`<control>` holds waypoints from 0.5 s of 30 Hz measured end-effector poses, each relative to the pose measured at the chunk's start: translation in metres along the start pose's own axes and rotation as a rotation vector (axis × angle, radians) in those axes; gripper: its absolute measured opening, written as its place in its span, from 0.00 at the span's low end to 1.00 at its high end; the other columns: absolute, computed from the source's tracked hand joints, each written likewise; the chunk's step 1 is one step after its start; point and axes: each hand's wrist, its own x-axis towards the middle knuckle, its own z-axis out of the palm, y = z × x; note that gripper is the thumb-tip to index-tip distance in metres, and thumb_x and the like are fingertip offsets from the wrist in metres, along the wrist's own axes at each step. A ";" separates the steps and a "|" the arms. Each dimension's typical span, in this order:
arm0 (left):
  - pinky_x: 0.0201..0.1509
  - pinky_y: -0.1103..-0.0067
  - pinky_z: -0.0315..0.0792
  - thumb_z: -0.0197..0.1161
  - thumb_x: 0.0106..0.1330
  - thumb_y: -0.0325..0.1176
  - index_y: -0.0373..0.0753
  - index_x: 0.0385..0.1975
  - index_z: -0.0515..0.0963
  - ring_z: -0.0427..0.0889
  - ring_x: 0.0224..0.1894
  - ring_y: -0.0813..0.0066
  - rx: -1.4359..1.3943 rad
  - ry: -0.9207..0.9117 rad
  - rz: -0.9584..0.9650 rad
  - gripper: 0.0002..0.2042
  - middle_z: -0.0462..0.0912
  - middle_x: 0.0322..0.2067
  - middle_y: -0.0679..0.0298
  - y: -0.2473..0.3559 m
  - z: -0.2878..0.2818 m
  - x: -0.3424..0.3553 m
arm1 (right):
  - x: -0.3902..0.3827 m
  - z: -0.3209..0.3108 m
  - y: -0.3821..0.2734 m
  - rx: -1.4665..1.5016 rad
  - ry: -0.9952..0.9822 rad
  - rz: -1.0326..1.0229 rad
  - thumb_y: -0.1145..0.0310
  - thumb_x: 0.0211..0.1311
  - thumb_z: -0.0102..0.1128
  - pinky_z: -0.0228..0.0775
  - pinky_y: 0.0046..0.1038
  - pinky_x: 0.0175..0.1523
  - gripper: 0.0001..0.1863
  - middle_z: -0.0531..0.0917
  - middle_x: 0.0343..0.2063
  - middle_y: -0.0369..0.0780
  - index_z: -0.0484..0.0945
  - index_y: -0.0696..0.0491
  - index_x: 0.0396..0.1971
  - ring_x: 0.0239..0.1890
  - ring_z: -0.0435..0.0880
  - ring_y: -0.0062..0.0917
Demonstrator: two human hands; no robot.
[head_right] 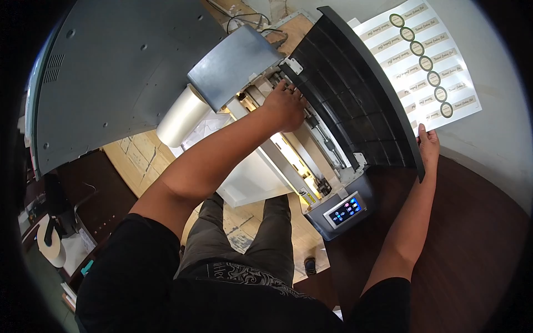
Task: The recorder prepares a sheet of printed stickers and feeds it into a laminating machine.
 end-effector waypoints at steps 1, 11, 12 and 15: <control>0.80 0.60 0.40 0.41 0.72 0.40 0.37 0.72 0.60 0.52 0.78 0.58 0.000 0.007 -0.007 0.29 0.58 0.74 0.53 0.001 0.001 0.000 | 0.000 0.003 0.000 0.016 -0.013 0.004 0.63 0.73 0.60 0.65 0.15 0.29 0.10 0.81 0.26 0.29 0.81 0.54 0.43 0.23 0.72 0.09; 0.78 0.54 0.39 0.40 0.73 0.44 0.38 0.72 0.61 0.52 0.77 0.51 0.064 -0.021 -0.086 0.29 0.57 0.73 0.47 0.011 0.000 0.009 | 0.002 0.008 0.017 0.051 0.011 -0.121 0.67 0.70 0.63 0.71 0.17 0.33 0.11 0.84 0.30 0.34 0.80 0.58 0.47 0.28 0.79 0.12; 0.78 0.53 0.38 0.41 0.73 0.44 0.39 0.72 0.61 0.52 0.77 0.50 0.052 -0.038 -0.089 0.29 0.57 0.73 0.46 0.012 -0.002 0.010 | 0.002 0.007 0.017 0.001 0.047 -0.124 0.68 0.70 0.62 0.71 0.17 0.33 0.11 0.83 0.29 0.34 0.80 0.58 0.46 0.28 0.78 0.12; 0.77 0.50 0.37 0.41 0.72 0.43 0.41 0.72 0.61 0.52 0.77 0.50 0.025 -0.063 -0.110 0.29 0.56 0.74 0.45 0.012 -0.005 0.014 | -0.014 0.002 -0.001 -0.042 0.266 -0.130 0.69 0.69 0.61 0.70 0.19 0.31 0.10 0.79 0.26 0.33 0.79 0.58 0.44 0.26 0.75 0.14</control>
